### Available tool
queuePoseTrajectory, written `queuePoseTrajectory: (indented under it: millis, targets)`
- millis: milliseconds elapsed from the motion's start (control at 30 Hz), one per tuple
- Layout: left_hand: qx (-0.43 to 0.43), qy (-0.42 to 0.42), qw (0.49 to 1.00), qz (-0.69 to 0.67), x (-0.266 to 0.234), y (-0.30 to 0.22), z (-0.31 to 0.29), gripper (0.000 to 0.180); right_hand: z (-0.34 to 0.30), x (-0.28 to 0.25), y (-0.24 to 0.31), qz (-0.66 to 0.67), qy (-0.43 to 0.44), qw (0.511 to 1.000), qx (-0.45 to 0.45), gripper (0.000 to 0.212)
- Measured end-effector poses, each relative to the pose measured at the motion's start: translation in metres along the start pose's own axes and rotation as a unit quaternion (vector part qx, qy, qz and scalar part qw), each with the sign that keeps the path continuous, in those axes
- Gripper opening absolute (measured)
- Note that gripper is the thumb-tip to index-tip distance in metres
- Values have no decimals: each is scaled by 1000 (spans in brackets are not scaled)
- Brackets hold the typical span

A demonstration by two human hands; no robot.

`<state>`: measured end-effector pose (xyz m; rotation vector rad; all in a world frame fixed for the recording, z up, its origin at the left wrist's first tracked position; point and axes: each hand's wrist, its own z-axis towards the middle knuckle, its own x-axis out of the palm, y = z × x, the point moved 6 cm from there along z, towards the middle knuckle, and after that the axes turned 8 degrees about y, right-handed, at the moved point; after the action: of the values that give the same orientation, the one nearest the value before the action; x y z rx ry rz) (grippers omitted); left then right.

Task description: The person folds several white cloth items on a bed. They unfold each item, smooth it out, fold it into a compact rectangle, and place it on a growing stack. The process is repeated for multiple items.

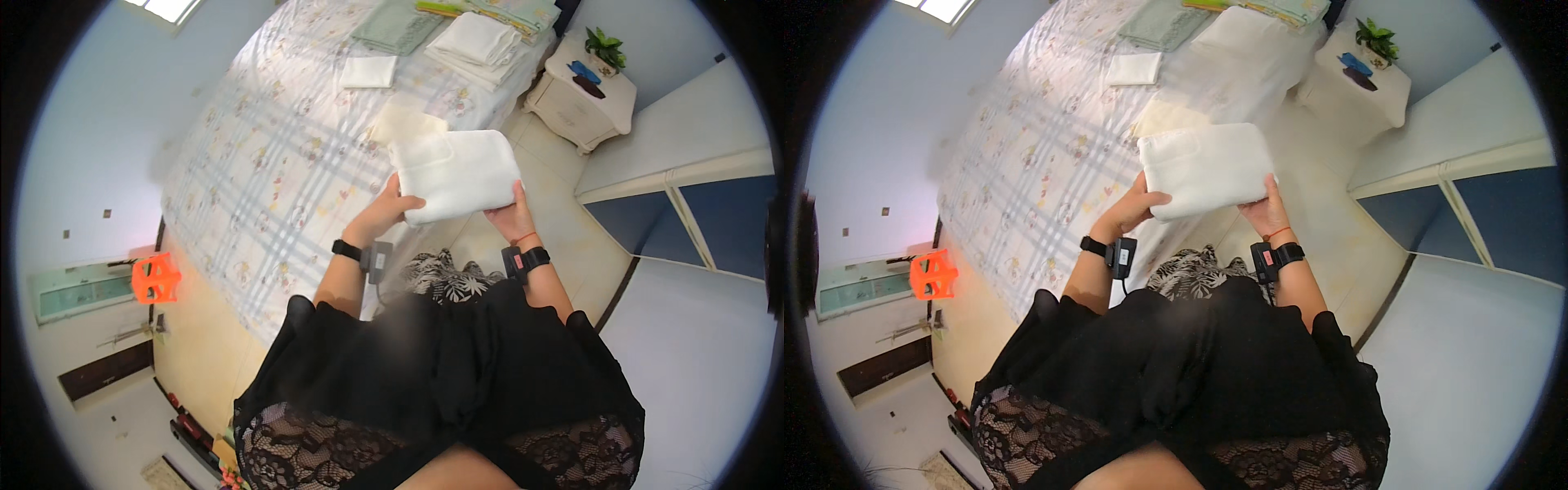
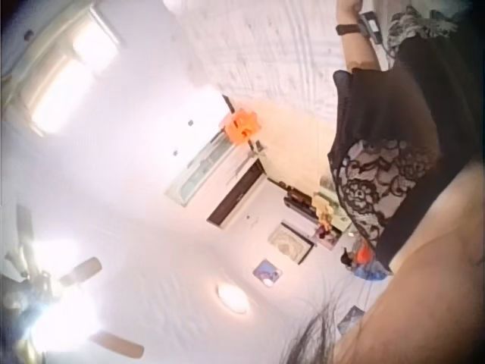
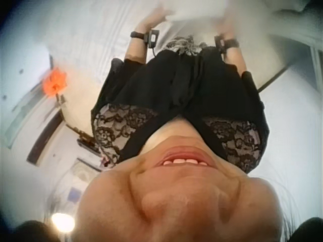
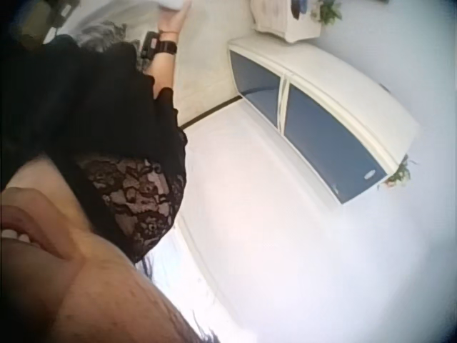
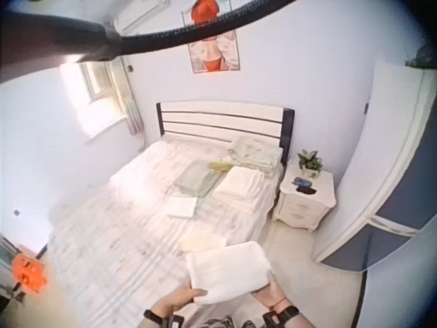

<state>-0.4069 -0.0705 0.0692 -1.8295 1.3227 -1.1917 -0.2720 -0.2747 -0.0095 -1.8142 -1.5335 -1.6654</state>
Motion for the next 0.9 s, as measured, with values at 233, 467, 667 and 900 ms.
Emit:
queuePoseTrajectory:
  millis: [233, 467, 667, 900]
  targets:
    - [-41, 41, 998, 38, -32, -42, 58, 87, 22, -4, 57, -117, -17, 986, 114, 73]
    - [-121, 67, 986, 90, -59, -49, 103, 81, 76, -41, 52, -192, -40, 959, 203, 76]
    - [-139, 5, 986, 88, -110, -49, 155, 75, 159, -61, 55, -97, -68, 953, 279, 71]
    - [-11, -181, 981, 62, -156, -83, 230, 69, 276, -46, 97, -115, 18, 946, 303, 57]
